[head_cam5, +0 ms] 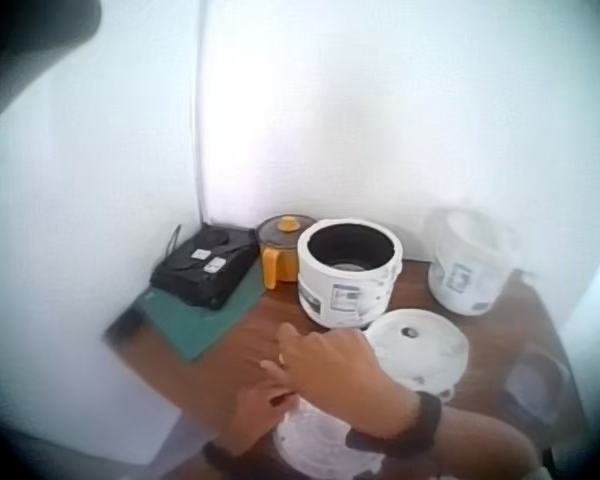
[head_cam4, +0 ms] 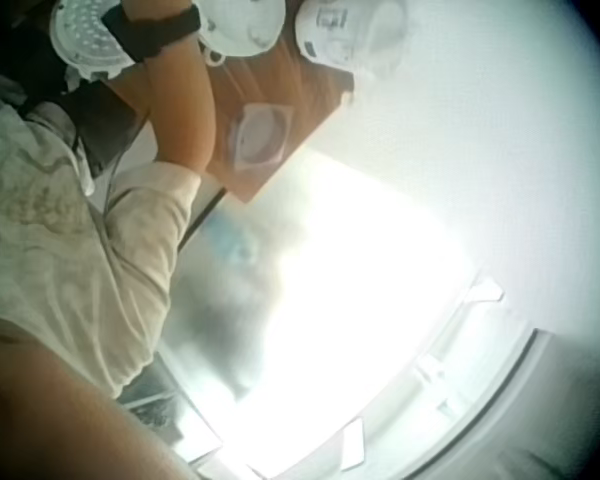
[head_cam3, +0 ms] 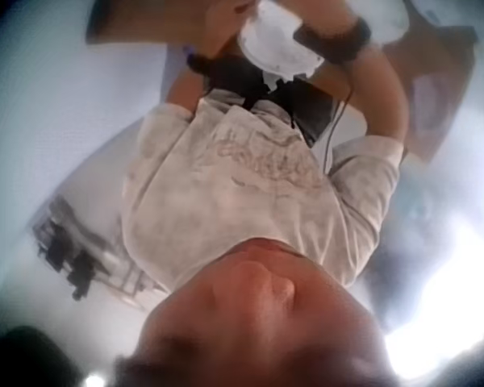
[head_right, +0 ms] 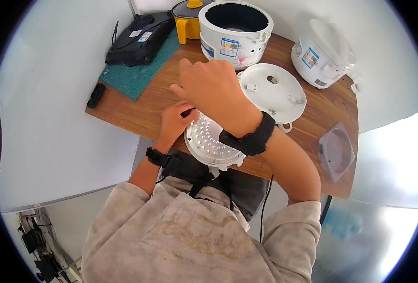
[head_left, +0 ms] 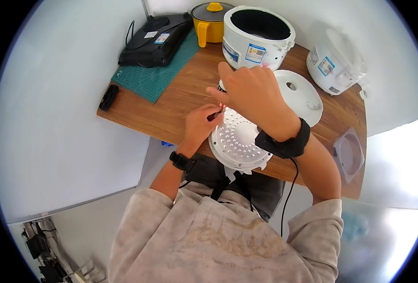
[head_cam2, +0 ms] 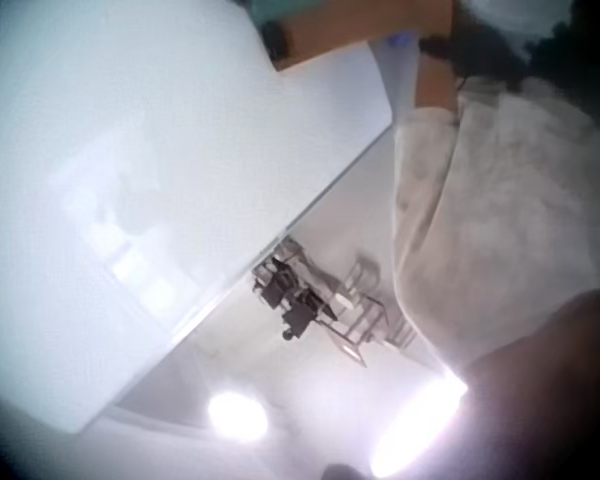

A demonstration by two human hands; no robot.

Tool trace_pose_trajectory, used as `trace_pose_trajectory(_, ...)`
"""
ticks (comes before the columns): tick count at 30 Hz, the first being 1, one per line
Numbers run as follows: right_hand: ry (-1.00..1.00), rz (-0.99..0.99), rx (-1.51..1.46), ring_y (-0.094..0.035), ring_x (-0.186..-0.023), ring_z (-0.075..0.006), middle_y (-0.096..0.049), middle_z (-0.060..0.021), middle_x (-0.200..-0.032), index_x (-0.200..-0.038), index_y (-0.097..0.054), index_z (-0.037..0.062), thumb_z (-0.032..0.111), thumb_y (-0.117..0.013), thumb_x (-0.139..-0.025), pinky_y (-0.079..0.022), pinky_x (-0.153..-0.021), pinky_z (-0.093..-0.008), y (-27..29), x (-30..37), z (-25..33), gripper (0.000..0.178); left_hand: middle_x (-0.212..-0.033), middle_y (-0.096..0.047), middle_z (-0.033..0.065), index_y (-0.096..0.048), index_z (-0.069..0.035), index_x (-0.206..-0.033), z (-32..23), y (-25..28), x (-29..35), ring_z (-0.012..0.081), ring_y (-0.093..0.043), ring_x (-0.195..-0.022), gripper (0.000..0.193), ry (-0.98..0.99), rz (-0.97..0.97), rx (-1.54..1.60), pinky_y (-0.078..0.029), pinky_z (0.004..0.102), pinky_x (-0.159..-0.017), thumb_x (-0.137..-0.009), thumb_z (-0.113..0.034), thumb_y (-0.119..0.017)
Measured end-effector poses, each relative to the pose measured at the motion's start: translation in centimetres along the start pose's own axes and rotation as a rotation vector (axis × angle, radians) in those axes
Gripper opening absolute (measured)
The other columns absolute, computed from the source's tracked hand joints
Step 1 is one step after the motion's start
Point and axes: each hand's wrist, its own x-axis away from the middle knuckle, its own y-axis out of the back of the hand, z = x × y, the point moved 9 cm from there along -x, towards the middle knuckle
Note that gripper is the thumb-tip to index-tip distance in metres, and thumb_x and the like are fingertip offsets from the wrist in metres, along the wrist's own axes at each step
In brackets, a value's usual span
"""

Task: The person uses a screwdriver to remove screws from a white plastic lid and then reattaches small plastic components to the lid. They handle the lid, screws, and small plastic parts on a wooden table.

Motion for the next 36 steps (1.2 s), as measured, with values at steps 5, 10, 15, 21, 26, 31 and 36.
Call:
trace_pose_trajectory(5, 0.228, -0.218, -0.157, -0.065, -0.057, -0.0260, -0.061, -0.0087, -0.062, -0.085, -0.057, 0.0048, 0.031, -0.074, -0.081, -0.049, -0.049, -0.0360, 2.0, 0.9, 0.7, 0.032, -0.100, -0.072, 0.0033, -0.073, -0.004, -0.096, 0.2, -0.5, 0.1, 0.0218, -0.068, -0.075, 0.021, 0.032, -0.005, 0.002, -0.053, 0.0319, -0.068, -0.084, -0.020, -0.073)
trace_pose_trajectory(10, 0.182, -0.161, -0.142, -0.064, -0.056, -0.0272, -0.060, -0.0082, -0.059, -0.081, -0.060, 0.0035, 0.028, -0.072, -0.082, -0.048, -0.049, -0.0365, 1.9, 0.5, 0.4, 0.027, -0.097, -0.071, 0.0020, -0.074, -0.007, -0.098, -0.4, -0.4, 0.0, 0.0207, -0.068, -0.075, 0.021, 0.017, -0.014, -0.067, -0.053, 0.0321, -0.067, -0.084, -0.022, -0.073)
trace_pose_trajectory(15, 0.016, -0.096, -0.002, -0.064, -0.057, -0.0289, -0.061, -0.0071, -0.060, -0.080, -0.060, 0.0046, 0.025, -0.071, -0.083, -0.048, -0.050, -0.0381, 0.9, -0.3, -0.4, 0.024, -0.094, -0.071, 0.0001, -0.074, -0.009, -0.099, -0.4, -0.3, 0.0, 0.0197, -0.068, -0.074, 0.020, -0.013, -0.041, -0.103, -0.054, 0.0318, -0.067, -0.084, -0.022, -0.073)
trace_pose_trajectory(21, 0.186, -0.122, -0.334, -0.064, -0.062, -0.0330, -0.061, -0.0105, -0.064, -0.090, -0.057, 0.0032, 0.024, -0.071, -0.084, -0.049, -0.054, -0.0411, 1.2, 0.7, -0.4, 0.026, -0.094, -0.069, 0.0024, -0.073, -0.007, -0.095, -0.1, -0.3, 0.1, 0.0193, -0.065, -0.069, 0.021, -0.021, -0.058, -0.097, -0.051, 0.0316, -0.065, -0.082, -0.023, -0.075)
trace_pose_trajectory(26, 0.148, -0.096, -0.178, -0.065, -0.061, -0.0315, -0.060, -0.0115, -0.063, -0.085, -0.055, 0.0029, 0.026, -0.072, -0.082, -0.049, -0.052, -0.0387, 0.9, 0.6, -0.5, 0.029, -0.095, -0.070, 0.0025, -0.073, -0.007, -0.093, 0.1, -0.5, 0.1, 0.0194, -0.067, -0.072, 0.021, 0.003, -0.056, -0.055, -0.053, 0.0313, -0.067, -0.081, -0.024, -0.075)
trace_pose_trajectory(31, 0.064, -0.180, 0.028, -0.062, -0.051, -0.0288, -0.058, -0.0074, -0.055, -0.081, -0.056, 0.0053, 0.031, -0.070, -0.084, -0.046, -0.045, -0.0352, 0.6, 0.4, -0.2, 0.029, -0.094, -0.070, -0.0013, -0.073, -0.012, -0.098, -1.6, -0.5, 0.2, 0.0194, -0.069, -0.074, 0.018, -0.100, -0.066, -0.147, -0.053, 0.0318, -0.066, -0.083, -0.023, -0.072)
trace_pose_trajectory(36, 0.088, -0.183, -0.054, -0.063, -0.052, -0.0299, -0.059, -0.0097, -0.057, -0.084, -0.057, 0.0037, 0.028, -0.071, -0.082, -0.047, -0.047, -0.0365, 1.2, 1.1, -0.7, 0.028, -0.091, -0.070, 0.0008, -0.072, -0.010, -0.098, -1.3, -0.8, 0.1, 0.0196, -0.068, -0.074, 0.022, -0.013, -0.033, -0.141, -0.053, 0.0323, -0.067, -0.083, -0.026, -0.073)
